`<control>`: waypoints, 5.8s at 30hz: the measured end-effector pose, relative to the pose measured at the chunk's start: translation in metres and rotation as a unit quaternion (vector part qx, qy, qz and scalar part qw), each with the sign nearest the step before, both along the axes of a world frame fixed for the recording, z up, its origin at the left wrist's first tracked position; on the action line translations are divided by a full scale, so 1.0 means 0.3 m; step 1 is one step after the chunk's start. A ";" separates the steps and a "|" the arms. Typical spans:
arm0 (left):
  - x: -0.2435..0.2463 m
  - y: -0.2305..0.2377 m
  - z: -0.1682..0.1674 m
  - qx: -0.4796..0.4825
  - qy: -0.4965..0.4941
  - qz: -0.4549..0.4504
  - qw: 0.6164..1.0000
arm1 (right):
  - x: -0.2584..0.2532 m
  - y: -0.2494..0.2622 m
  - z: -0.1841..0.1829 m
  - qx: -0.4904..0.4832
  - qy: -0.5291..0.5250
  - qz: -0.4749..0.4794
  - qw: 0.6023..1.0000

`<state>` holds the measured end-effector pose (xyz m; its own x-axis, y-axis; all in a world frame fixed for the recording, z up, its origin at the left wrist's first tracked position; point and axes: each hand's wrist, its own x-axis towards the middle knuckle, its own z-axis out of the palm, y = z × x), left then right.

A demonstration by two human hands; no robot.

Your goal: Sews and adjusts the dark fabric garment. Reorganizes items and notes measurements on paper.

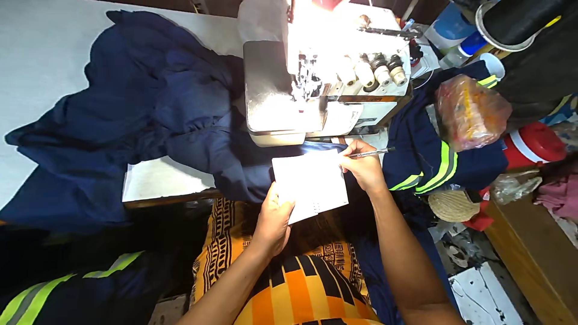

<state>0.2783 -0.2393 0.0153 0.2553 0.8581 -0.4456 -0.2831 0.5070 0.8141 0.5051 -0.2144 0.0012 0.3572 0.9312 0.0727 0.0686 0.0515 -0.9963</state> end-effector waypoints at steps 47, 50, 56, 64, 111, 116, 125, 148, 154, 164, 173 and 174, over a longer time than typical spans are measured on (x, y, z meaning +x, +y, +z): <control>0.239 -0.012 0.057 0.442 0.564 -0.453 0.531 | 0.051 0.018 -0.015 0.009 0.042 0.068 0.997; 0.230 -0.007 0.032 0.473 0.558 -0.423 0.534 | 0.053 0.011 -0.026 0.028 0.049 0.056 0.997; 0.225 -0.007 0.002 0.510 0.557 -0.369 0.542 | 0.041 0.011 -0.028 0.043 0.024 0.049 0.998; 0.229 -0.007 -0.006 0.529 0.553 -0.341 0.545 | 0.027 0.009 -0.020 0.032 -0.032 0.038 0.998; 0.235 0.030 0.056 0.466 0.529 -0.420 0.572 | 0.035 0.007 -0.025 0.047 -0.070 0.023 0.996; 0.231 0.031 0.049 0.472 0.524 -0.409 0.579 | 0.042 0.007 -0.041 0.060 -0.023 0.021 0.998; 0.233 0.027 0.041 0.493 0.532 -0.394 0.565 | 0.039 0.007 -0.024 0.051 -0.077 0.027 0.995; 0.226 0.019 0.030 0.500 0.530 -0.395 0.560 | 0.019 -0.002 -0.050 0.072 0.075 -0.002 0.995; 0.231 0.016 0.024 0.517 0.540 -0.378 0.546 | 0.017 -0.008 -0.057 0.082 0.046 0.005 0.996; 0.235 0.012 0.024 0.522 0.546 -0.368 0.543 | 0.019 -0.010 -0.063 0.107 0.040 0.013 0.993; 0.233 0.010 0.020 0.510 0.537 -0.377 0.556 | -0.002 -0.009 -0.072 0.122 0.040 -0.030 0.991; 0.233 0.010 0.019 0.507 0.534 -0.380 0.560 | -0.002 -0.008 -0.070 0.121 0.041 -0.030 0.991</control>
